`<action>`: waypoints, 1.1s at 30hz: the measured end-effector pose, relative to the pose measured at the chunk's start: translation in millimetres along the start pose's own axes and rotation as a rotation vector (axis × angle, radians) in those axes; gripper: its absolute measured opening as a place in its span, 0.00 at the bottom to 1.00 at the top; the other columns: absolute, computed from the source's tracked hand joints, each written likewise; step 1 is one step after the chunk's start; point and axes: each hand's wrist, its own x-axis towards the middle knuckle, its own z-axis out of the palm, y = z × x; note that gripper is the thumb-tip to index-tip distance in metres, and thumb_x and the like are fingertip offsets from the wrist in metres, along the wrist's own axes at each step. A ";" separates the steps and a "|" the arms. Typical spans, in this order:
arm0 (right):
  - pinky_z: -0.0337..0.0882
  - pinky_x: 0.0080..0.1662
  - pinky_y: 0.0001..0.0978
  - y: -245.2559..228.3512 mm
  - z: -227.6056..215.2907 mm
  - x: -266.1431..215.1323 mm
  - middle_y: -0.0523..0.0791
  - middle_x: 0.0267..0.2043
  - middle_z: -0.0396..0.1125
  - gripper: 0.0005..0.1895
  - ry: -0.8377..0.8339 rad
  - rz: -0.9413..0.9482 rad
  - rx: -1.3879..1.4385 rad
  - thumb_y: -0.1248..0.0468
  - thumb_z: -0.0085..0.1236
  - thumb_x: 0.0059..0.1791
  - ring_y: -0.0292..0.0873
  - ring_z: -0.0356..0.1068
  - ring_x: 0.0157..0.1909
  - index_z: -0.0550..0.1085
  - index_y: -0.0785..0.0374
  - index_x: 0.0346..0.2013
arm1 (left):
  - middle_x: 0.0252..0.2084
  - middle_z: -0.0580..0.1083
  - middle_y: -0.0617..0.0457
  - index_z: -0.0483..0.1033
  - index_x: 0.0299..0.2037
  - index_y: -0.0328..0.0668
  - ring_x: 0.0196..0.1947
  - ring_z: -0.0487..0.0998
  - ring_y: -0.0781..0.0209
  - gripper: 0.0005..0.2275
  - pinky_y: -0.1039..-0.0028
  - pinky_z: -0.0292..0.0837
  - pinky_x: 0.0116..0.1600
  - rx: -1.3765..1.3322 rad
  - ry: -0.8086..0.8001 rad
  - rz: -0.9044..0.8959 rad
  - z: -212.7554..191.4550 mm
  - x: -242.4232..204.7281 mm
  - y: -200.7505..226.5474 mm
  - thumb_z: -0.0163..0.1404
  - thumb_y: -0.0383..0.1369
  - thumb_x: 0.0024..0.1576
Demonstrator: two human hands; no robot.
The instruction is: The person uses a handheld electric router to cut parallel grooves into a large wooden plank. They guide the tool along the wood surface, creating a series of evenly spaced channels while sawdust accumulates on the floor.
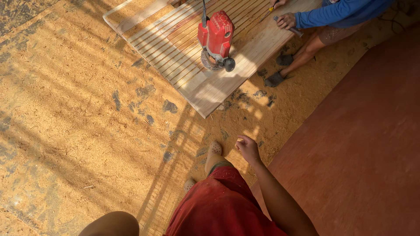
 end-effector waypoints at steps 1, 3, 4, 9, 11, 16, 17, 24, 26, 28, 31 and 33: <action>0.75 0.41 0.35 -8.4 -0.6 12.4 0.46 0.33 0.75 0.21 0.002 -0.020 -0.007 0.65 0.57 0.51 0.39 0.75 0.35 0.73 0.68 0.58 | 0.53 0.73 0.42 0.76 0.46 0.37 0.46 0.76 0.54 0.16 0.65 0.73 0.54 -0.001 0.005 -0.012 -6.0 8.1 -7.3 0.49 0.44 0.64; 0.75 0.42 0.34 -24.8 -2.1 42.8 0.46 0.34 0.74 0.22 -0.002 -0.044 0.020 0.65 0.56 0.52 0.39 0.75 0.37 0.72 0.66 0.60 | 0.55 0.73 0.42 0.76 0.47 0.36 0.47 0.76 0.54 0.17 0.65 0.73 0.54 -0.001 0.015 -0.038 -18.2 28.0 -25.4 0.50 0.45 0.64; 0.76 0.43 0.34 -32.2 -2.4 59.1 0.46 0.34 0.74 0.22 -0.006 -0.057 0.034 0.64 0.55 0.52 0.39 0.74 0.37 0.71 0.66 0.61 | 0.55 0.73 0.42 0.76 0.47 0.36 0.47 0.76 0.54 0.17 0.65 0.73 0.54 0.005 0.021 -0.049 -23.7 39.0 -35.4 0.51 0.45 0.64; 0.77 0.46 0.34 -71.7 -3.5 152.4 0.48 0.41 0.73 0.22 0.060 -0.178 0.148 0.63 0.58 0.52 0.42 0.75 0.43 0.71 0.67 0.61 | 0.59 0.72 0.41 0.77 0.48 0.36 0.48 0.76 0.55 0.18 0.65 0.72 0.54 0.038 0.061 -0.164 -46.5 94.0 -83.0 0.53 0.46 0.63; 0.77 0.47 0.34 -88.2 -6.5 178.7 0.49 0.44 0.73 0.24 0.081 -0.177 0.140 0.63 0.58 0.52 0.43 0.74 0.46 0.70 0.66 0.62 | 0.60 0.72 0.41 0.77 0.49 0.35 0.48 0.75 0.55 0.19 0.65 0.72 0.55 0.052 0.107 -0.247 -63.8 103.8 -110.4 0.53 0.47 0.63; 0.74 0.52 0.37 -143.6 -17.3 241.9 0.51 0.58 0.65 0.37 0.185 -0.227 0.143 0.67 0.64 0.46 0.48 0.68 0.58 0.61 0.64 0.68 | 0.61 0.72 0.39 0.76 0.51 0.34 0.48 0.74 0.56 0.17 0.64 0.72 0.57 0.310 0.188 -0.474 -149.7 76.6 -235.9 0.56 0.42 0.63; 0.73 0.52 0.38 -151.2 -18.2 246.0 0.52 0.59 0.64 0.38 0.211 -0.272 0.097 0.67 0.65 0.45 0.50 0.66 0.59 0.61 0.64 0.67 | 0.60 0.73 0.39 0.76 0.50 0.34 0.47 0.74 0.58 0.15 0.65 0.71 0.56 0.315 0.236 -0.511 -165.3 63.0 -259.3 0.55 0.40 0.63; 0.68 0.58 0.45 -187.8 -7.4 280.9 0.55 0.57 0.65 0.35 0.326 -0.553 -0.058 0.67 0.69 0.41 0.57 0.67 0.58 0.65 0.65 0.62 | 0.49 0.79 0.50 0.76 0.49 0.35 0.40 0.75 0.66 0.09 0.73 0.72 0.49 0.415 0.527 -0.917 -274.0 -1.8 -390.3 0.51 0.30 0.62; 0.69 0.56 0.44 -193.9 -0.6 298.9 0.55 0.55 0.67 0.32 0.353 -0.506 -0.029 0.67 0.70 0.41 0.56 0.68 0.56 0.67 0.65 0.58 | 0.47 0.79 0.54 0.76 0.49 0.36 0.40 0.76 0.68 0.09 0.75 0.72 0.48 0.413 0.530 -0.959 -309.8 -7.3 -430.8 0.50 0.31 0.63; 0.70 0.53 0.42 -193.0 5.8 303.6 0.55 0.53 0.68 0.29 0.356 -0.371 0.040 0.66 0.71 0.40 0.56 0.71 0.52 0.69 0.65 0.53 | 0.44 0.77 0.53 0.76 0.50 0.36 0.41 0.75 0.68 0.09 0.75 0.72 0.48 0.443 0.503 -0.955 -341.3 -18.0 -480.9 0.50 0.30 0.63; 0.73 0.52 0.38 -197.0 18.0 312.0 0.51 0.46 0.72 0.21 0.375 -0.246 0.056 0.67 0.68 0.42 0.52 0.75 0.49 0.72 0.63 0.48 | 0.42 0.75 0.52 0.76 0.51 0.35 0.39 0.73 0.66 0.09 0.74 0.70 0.45 0.432 0.520 -1.072 -392.5 -33.8 -554.3 0.50 0.30 0.64; 0.73 0.51 0.37 -203.9 22.7 314.3 0.50 0.45 0.72 0.20 0.406 -0.211 0.035 0.66 0.67 0.43 0.49 0.75 0.48 0.71 0.62 0.48 | 0.43 0.75 0.53 0.76 0.52 0.36 0.41 0.73 0.65 0.10 0.74 0.69 0.44 0.404 0.506 -1.158 -423.2 -31.9 -605.3 0.48 0.30 0.64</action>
